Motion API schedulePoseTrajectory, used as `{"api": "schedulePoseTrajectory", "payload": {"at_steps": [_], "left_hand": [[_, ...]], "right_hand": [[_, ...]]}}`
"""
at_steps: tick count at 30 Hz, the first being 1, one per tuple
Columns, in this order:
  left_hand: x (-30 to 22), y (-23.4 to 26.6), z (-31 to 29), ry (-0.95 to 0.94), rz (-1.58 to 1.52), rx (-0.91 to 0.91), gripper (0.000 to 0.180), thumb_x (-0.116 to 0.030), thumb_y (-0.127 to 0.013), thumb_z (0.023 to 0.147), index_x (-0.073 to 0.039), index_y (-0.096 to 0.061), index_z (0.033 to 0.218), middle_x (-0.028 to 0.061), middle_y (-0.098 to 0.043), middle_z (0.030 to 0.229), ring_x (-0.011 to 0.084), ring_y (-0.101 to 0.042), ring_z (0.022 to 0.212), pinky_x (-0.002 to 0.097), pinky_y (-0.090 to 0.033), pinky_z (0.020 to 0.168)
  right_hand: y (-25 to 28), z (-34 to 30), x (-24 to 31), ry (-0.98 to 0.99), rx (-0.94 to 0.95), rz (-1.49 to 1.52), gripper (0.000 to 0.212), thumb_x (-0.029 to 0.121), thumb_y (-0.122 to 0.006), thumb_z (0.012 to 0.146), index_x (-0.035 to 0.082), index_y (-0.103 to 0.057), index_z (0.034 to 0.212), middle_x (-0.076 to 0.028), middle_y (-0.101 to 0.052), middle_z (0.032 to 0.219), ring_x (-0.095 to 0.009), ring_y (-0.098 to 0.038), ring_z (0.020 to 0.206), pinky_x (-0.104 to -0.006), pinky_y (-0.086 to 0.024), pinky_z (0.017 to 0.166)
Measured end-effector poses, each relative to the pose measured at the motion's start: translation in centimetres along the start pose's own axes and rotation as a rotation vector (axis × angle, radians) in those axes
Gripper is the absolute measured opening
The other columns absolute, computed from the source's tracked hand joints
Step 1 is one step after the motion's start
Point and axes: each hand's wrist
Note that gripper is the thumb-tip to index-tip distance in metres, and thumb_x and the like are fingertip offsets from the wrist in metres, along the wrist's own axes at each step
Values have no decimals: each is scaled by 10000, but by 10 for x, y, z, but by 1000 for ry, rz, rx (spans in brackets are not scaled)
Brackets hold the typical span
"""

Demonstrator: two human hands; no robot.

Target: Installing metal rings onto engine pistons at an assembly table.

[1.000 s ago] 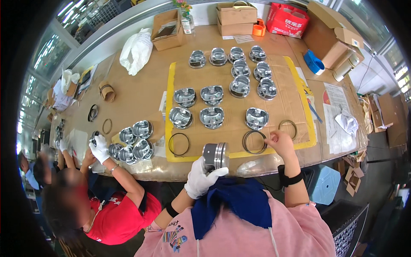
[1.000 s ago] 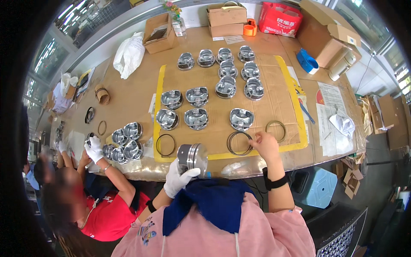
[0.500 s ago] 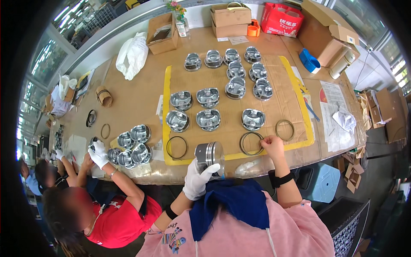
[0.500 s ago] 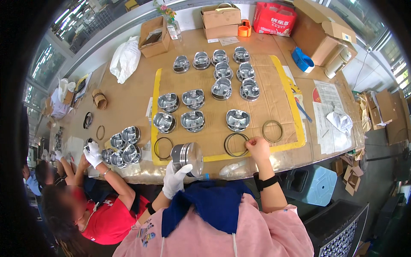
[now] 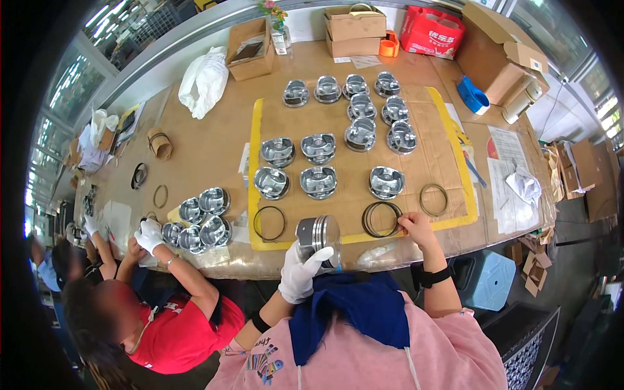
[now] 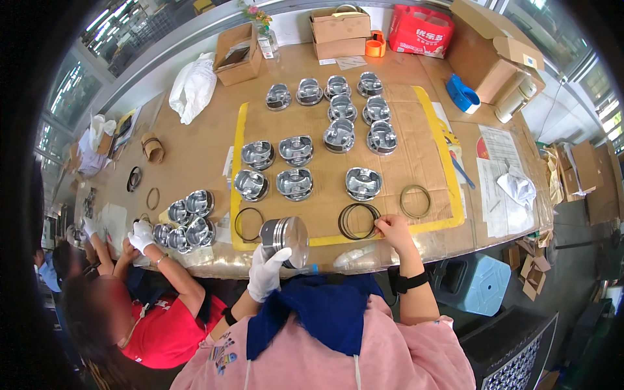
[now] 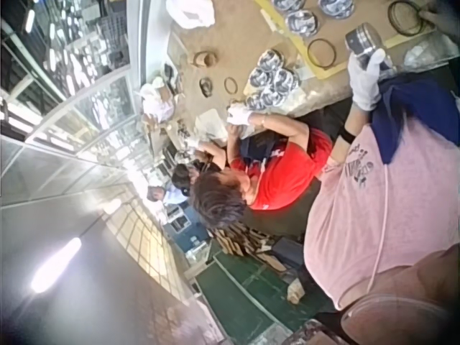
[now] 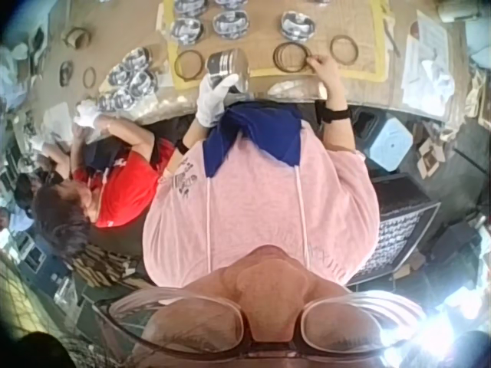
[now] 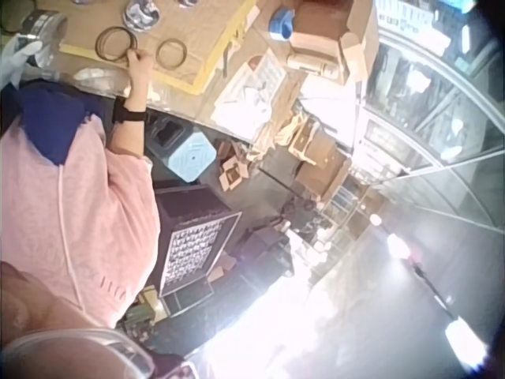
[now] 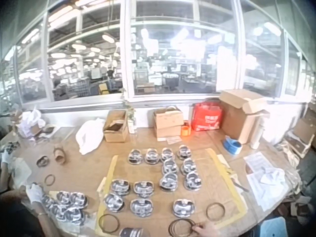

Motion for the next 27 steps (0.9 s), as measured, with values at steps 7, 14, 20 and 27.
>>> {"api": "schedulePoseTrajectory", "payload": {"at_steps": [7,14,20,27], "left_hand": [[2,-1,1,-12,4,-14,252,-87,-666,812,-14,-571,1034,39,-638,889,97,-586,771,248,-475,707],[-10,-8,15,-52,108,3,303,-93,-684,795,-19,-550,1057,27,-598,923,109,-558,835,267,-451,787],[-13,-14,30,-119,81,99,563,37,-724,695,-25,-436,1175,51,-533,1058,126,-523,942,275,-438,835],[-14,-14,26,-98,-5,32,496,116,-652,719,-17,-459,1155,57,-547,1066,131,-548,944,274,-488,797]], "right_hand": [[-1,-1,1,118,-23,20,178,126,-568,850,-46,-616,834,-48,-605,653,-96,-536,558,-235,-430,517],[-3,-46,84,265,62,82,137,84,-587,865,-33,-626,924,6,-573,678,-56,-503,589,-207,-414,531],[-18,-72,131,313,242,77,148,77,-606,863,-28,-637,962,29,-576,708,-23,-478,610,-184,-396,539],[-28,-71,123,195,256,413,157,45,-624,841,-33,-628,978,-45,-632,761,-87,-558,621,-205,-456,572]]}}
Point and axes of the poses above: each hand's wrist, its own z-axis towards the middle knuckle, its own y-axis out of the back of the hand, x = y × z
